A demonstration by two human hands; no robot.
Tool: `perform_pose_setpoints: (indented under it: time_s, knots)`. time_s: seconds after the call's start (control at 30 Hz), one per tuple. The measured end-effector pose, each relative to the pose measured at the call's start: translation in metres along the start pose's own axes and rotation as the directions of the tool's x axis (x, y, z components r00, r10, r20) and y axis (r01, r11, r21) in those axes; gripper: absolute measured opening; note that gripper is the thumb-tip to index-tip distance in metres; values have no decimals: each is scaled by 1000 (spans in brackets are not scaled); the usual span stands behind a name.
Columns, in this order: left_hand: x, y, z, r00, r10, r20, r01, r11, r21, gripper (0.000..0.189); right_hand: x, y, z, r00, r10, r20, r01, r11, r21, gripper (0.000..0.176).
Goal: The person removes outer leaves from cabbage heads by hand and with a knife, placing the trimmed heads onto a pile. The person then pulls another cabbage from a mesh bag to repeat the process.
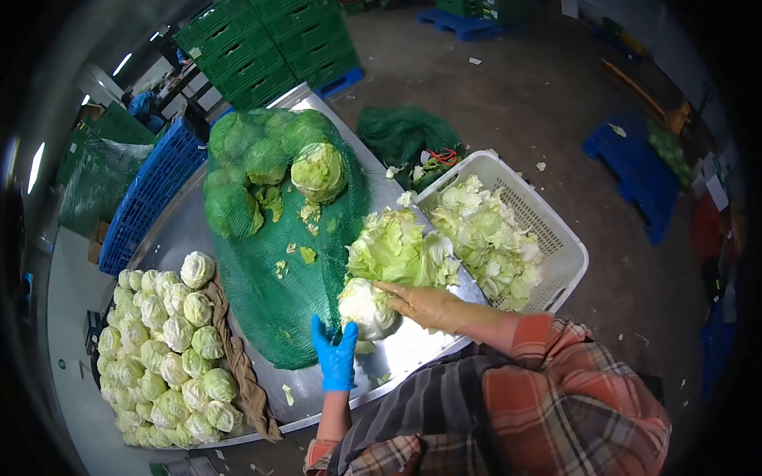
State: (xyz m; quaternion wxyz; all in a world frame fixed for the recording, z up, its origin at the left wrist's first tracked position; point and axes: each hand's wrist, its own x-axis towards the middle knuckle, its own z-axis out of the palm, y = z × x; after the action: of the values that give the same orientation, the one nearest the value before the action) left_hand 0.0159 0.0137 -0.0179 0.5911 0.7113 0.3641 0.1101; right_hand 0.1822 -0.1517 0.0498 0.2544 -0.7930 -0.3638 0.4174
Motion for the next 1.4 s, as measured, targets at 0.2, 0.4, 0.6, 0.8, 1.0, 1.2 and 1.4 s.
perform_pose_setpoints:
  time_s: [0.2, 0.4, 0.6, 0.8, 1.0, 1.2, 1.4]
  knots:
    - [21, -12, 33, 992, 121, -20, -122, 981, -151, 93, 11, -7, -8, 996, -55, -71, 43, 985, -168, 62]
    - [11, 12, 44, 991, 74, -114, -67, 996, 64, 87, 55, 28, 8, 972, -97, -215, 59, 983, -174, 67]
    - [-3, -46, 23, 992, 123, -24, -125, 940, -316, 86, 54, 22, -6, 959, 205, -194, -206, 978, 12, 78]
    - [-28, -69, -2, 980, 81, 184, 9, 897, -442, 94, 75, 69, 24, 911, 150, -385, -129, 988, 80, 86]
    - [-13, -12, 7, 976, 142, 165, -88, 951, -297, 96, 28, 53, -61, 811, 352, -468, -400, 916, -5, 85]
    - [18, 15, 25, 962, 217, 164, -196, 971, -138, 92, -3, 4, -24, 985, 128, -111, -144, 979, -145, 69]
    - [16, 25, 20, 909, 323, 265, -347, 937, 48, 98, 28, 15, -19, 983, 178, -37, -169, 968, 186, 58]
